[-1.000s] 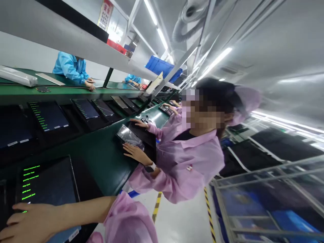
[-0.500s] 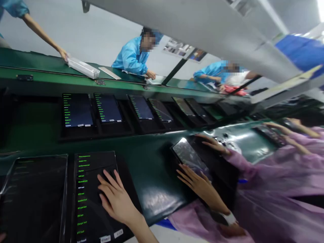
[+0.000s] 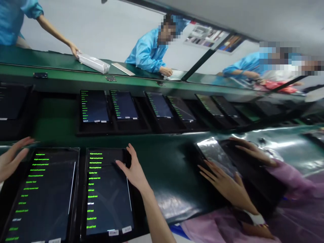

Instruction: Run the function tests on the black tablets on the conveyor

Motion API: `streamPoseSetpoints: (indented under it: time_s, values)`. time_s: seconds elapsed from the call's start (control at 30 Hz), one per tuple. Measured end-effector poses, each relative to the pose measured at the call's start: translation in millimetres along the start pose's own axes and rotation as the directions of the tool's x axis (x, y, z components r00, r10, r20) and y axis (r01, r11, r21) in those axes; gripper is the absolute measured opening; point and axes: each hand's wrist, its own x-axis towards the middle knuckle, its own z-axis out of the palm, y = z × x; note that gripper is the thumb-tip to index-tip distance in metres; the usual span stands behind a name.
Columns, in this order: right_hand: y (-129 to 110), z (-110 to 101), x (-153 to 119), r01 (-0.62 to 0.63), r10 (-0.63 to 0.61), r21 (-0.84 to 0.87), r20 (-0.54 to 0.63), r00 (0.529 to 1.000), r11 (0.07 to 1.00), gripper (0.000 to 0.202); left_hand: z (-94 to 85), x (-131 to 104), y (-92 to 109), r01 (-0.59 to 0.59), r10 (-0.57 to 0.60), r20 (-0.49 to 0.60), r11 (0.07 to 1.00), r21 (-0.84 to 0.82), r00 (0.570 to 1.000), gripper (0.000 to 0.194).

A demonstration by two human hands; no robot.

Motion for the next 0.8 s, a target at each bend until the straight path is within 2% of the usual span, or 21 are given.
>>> streamPoseSetpoints:
  time_s: [0.07,0.17,0.27,0.37,0.47,0.7,0.8]
  values:
    - [2.3,7.4,8.5,-0.059,0.059,0.011,0.063,0.996,0.998,0.09,3.1,22.1,7.3,0.053,-0.037,0.146,0.993,-0.109,0.989,0.074]
    - [7.6,16.8,8.0,-0.029,0.032,-0.043,0.074,0.997,0.999,0.094,6.8,27.2,0.7,0.1,-0.055,0.244,0.979,-0.178,0.968,0.072]
    - [12.5,21.1,3.6,-0.001,0.004,-0.077,0.044,0.999,0.997,0.098,1.7,19.3,-10.0,0.03,0.022,0.344,0.989,-0.143,0.939,0.073]
    - [13.5,21.8,4.9,-0.071,0.071,-0.013,0.029,0.997,0.997,0.095,-5.6,15.4,-15.7,-0.039,0.091,0.459,0.992,-0.122,0.884,0.083]
    - [10.8,25.3,13.8,-0.144,0.143,0.059,0.02,0.99,0.988,0.088,-8.5,16.3,-20.2,-0.049,0.093,0.486,0.993,-0.104,0.869,0.086]
    - [-2.2,32.0,30.3,-0.214,0.237,0.259,-0.063,0.969,0.942,0.072,-11.1,19.7,-28.4,-0.041,0.092,0.456,0.992,-0.12,0.885,0.085]
    - [-16.9,21.5,23.3,-0.212,0.272,0.471,-0.062,0.96,0.856,0.071,-15.1,15.2,-26.0,-0.028,0.056,0.461,0.997,-0.066,0.886,0.094]
